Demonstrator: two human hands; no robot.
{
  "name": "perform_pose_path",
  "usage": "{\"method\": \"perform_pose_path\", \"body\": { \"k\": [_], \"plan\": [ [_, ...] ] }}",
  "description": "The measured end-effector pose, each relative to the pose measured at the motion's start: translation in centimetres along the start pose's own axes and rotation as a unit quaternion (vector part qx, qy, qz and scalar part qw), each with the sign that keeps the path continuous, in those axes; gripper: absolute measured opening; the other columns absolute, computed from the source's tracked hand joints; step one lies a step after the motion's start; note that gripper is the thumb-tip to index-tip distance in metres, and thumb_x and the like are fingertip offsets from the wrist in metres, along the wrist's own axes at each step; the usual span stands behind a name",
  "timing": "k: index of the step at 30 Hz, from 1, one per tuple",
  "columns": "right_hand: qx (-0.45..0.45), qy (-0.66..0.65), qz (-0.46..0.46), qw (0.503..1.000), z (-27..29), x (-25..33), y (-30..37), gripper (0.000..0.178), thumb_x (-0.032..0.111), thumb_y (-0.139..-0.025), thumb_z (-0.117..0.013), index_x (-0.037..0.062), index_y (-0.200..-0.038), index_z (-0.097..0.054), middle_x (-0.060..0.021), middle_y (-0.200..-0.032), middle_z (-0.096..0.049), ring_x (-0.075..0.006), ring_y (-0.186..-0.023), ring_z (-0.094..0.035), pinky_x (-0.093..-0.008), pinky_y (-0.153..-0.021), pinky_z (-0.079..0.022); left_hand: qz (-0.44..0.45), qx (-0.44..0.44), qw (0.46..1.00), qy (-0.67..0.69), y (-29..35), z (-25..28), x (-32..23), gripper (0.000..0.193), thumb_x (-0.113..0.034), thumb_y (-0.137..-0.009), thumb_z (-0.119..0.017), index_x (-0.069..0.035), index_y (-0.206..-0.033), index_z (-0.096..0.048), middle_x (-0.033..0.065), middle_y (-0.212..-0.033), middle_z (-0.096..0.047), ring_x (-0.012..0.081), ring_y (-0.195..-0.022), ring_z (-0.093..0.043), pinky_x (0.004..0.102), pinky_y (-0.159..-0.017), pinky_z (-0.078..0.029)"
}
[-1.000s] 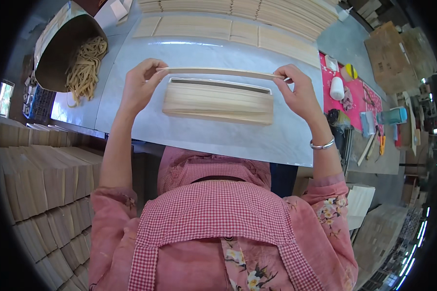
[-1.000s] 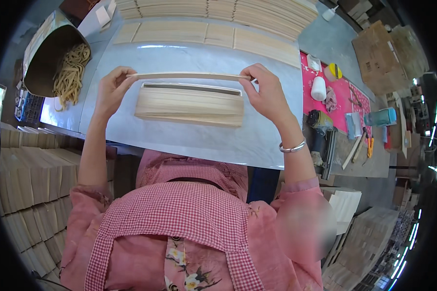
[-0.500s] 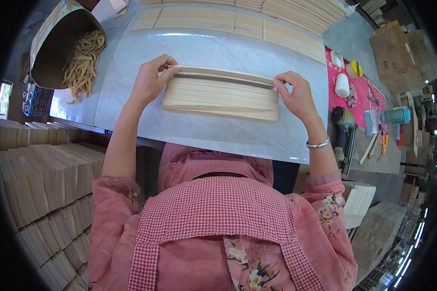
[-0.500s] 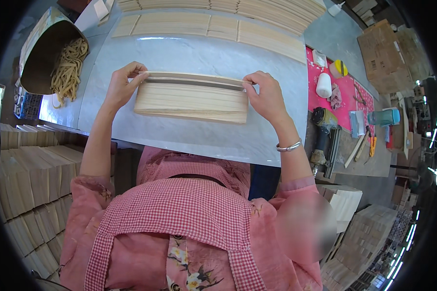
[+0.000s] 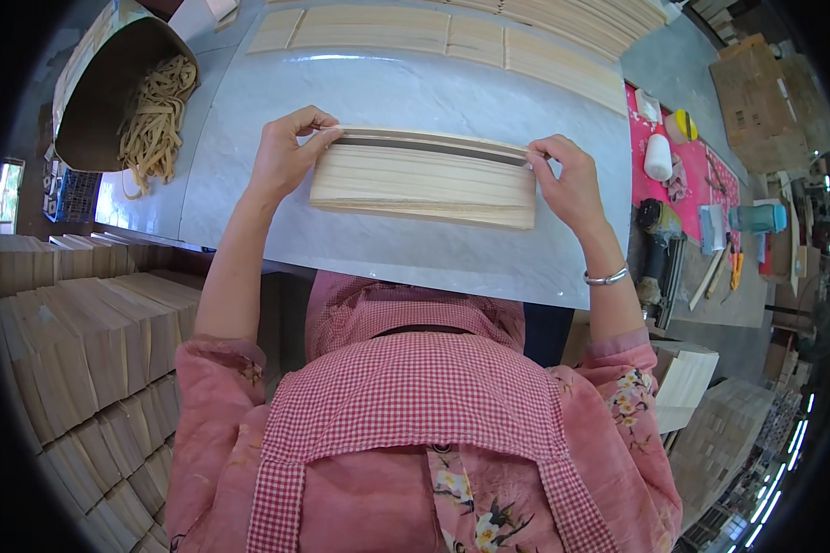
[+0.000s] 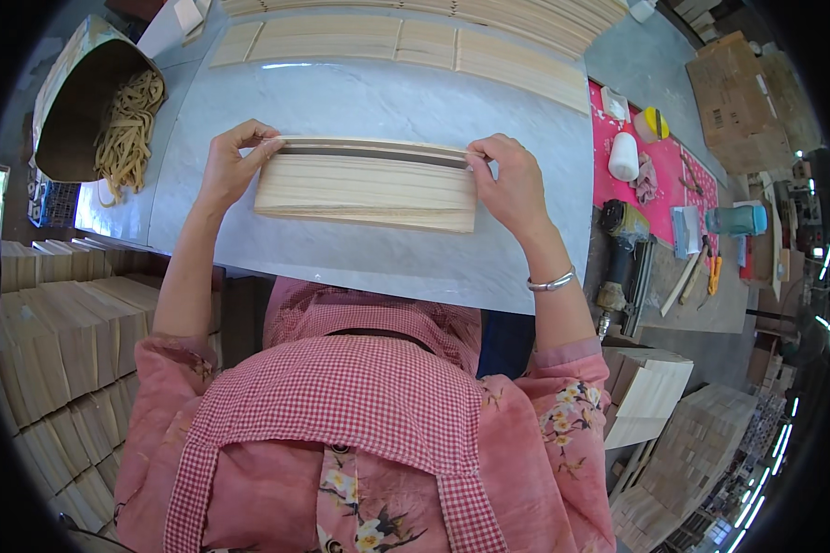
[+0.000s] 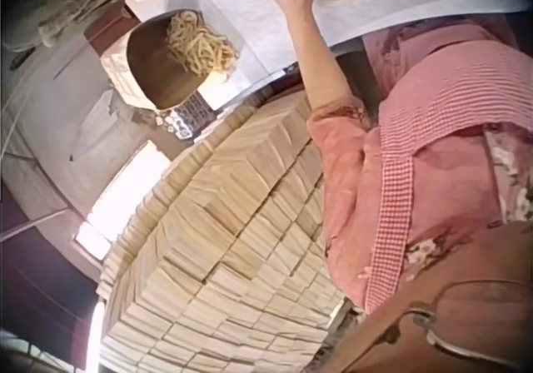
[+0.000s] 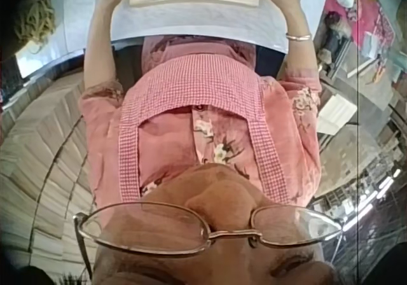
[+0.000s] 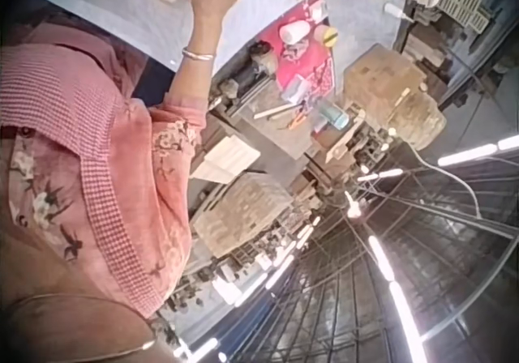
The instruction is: Assembling wooden frames and slats into boxes using glue and a pneumatic stapler gun.
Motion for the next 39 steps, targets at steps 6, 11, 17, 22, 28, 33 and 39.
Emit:
{"method": "perform_pose_path", "body": {
  "k": [6,11,17,22,28,33,39],
  "plan": [
    [-0.018,-0.047,0.001,0.999,0.6,-0.5,0.0,0.009,0.002,-0.091,-0.065,-0.0009,-0.097,-0.071,-0.0047,-0.087,-0.067,-0.0156,-0.078,-0.057,-0.0262,-0.074,-0.047,-0.004,-0.051,0.996,0.070,0.1,0.2,0.7,0.017,-0.007,-0.089,-0.072,0.002,-0.102,-0.077,0.0043,-0.080,-0.070,0.0137,-0.073,-0.058,0.0248,-0.075,-0.049],
    [-0.038,-0.106,-0.024,0.993,0.6,-0.6,-0.6,0.007,0.003,-0.091,-0.065,-0.0004,-0.095,-0.070,-0.0039,-0.084,-0.065,-0.0146,-0.077,-0.057,-0.0261,-0.072,-0.048,0.044,-0.110,0.986,0.116,0.4,0.6,1.3,0.019,-0.010,-0.088,-0.073,0.003,-0.102,-0.077,0.0053,-0.078,-0.069,0.0136,-0.073,-0.057,0.0251,-0.072,-0.048],
    [-0.036,-0.155,-0.112,0.981,0.3,-1.8,-0.2,0.006,0.005,-0.090,-0.065,0.0001,-0.092,-0.067,-0.0030,-0.081,-0.064,-0.0130,-0.073,-0.055,-0.0258,-0.071,-0.048,0.163,-0.081,0.974,0.131,1.2,0.7,2.2,0.020,-0.009,-0.090,-0.072,0.005,-0.104,-0.076,0.0066,-0.089,-0.072,0.0135,-0.080,-0.060,0.0236,-0.079,-0.048],
    [-0.015,-0.121,-0.134,0.983,-0.2,-1.9,0.3,0.004,0.006,-0.092,-0.065,0.0015,-0.092,-0.066,-0.0006,-0.082,-0.063,-0.0090,-0.072,-0.053,-0.0217,-0.071,-0.045,0.181,-0.099,0.972,0.109,1.7,1.1,1.9,0.019,-0.009,-0.090,-0.072,0.005,-0.101,-0.076,0.0072,-0.088,-0.071,0.0131,-0.080,-0.060,0.0235,-0.078,-0.048],
    [-0.012,-0.105,-0.151,0.983,-0.4,-2.2,0.5,0.005,0.006,-0.089,-0.066,0.0011,-0.090,-0.066,-0.0021,-0.079,-0.062,-0.0121,-0.072,-0.053,-0.0254,-0.069,-0.047,0.193,-0.088,0.971,0.111,1.6,0.9,2.3,0.019,-0.010,-0.089,-0.073,0.005,-0.099,-0.076,0.0074,-0.087,-0.071,0.0130,-0.080,-0.060,0.0237,-0.078,-0.049],
    [-0.002,-0.094,-0.163,0.982,-0.6,-2.1,0.6,0.005,0.006,-0.089,-0.066,0.0016,-0.090,-0.067,-0.0023,-0.079,-0.063,-0.0121,-0.071,-0.054,-0.0260,-0.067,-0.047,0.200,-0.093,0.971,0.096,1.8,0.9,2.3,0.019,-0.010,-0.089,-0.073,0.006,-0.099,-0.076,0.0079,-0.087,-0.071,0.0135,-0.079,-0.060,0.0240,-0.075,-0.050],
    [-0.011,-0.048,-0.163,0.985,-0.3,-2.6,1.4,0.009,0.007,-0.092,-0.065,0.0000,-0.095,-0.069,-0.0026,-0.077,-0.065,-0.0101,-0.068,-0.054,-0.0230,-0.065,-0.047,0.151,-0.095,0.982,0.058,1.6,0.9,1.9,0.017,-0.008,-0.083,-0.073,0.005,-0.093,-0.077,0.0092,-0.081,-0.072,0.0155,-0.074,-0.062,0.0269,-0.073,-0.052]
  ]
}}
Point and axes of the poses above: each hand's wrist, its own y-axis away from the middle knuckle, its own z-axis out of the back of the hand, x = y × z, the point moved 10 cm from there along -y, towards the middle knuckle
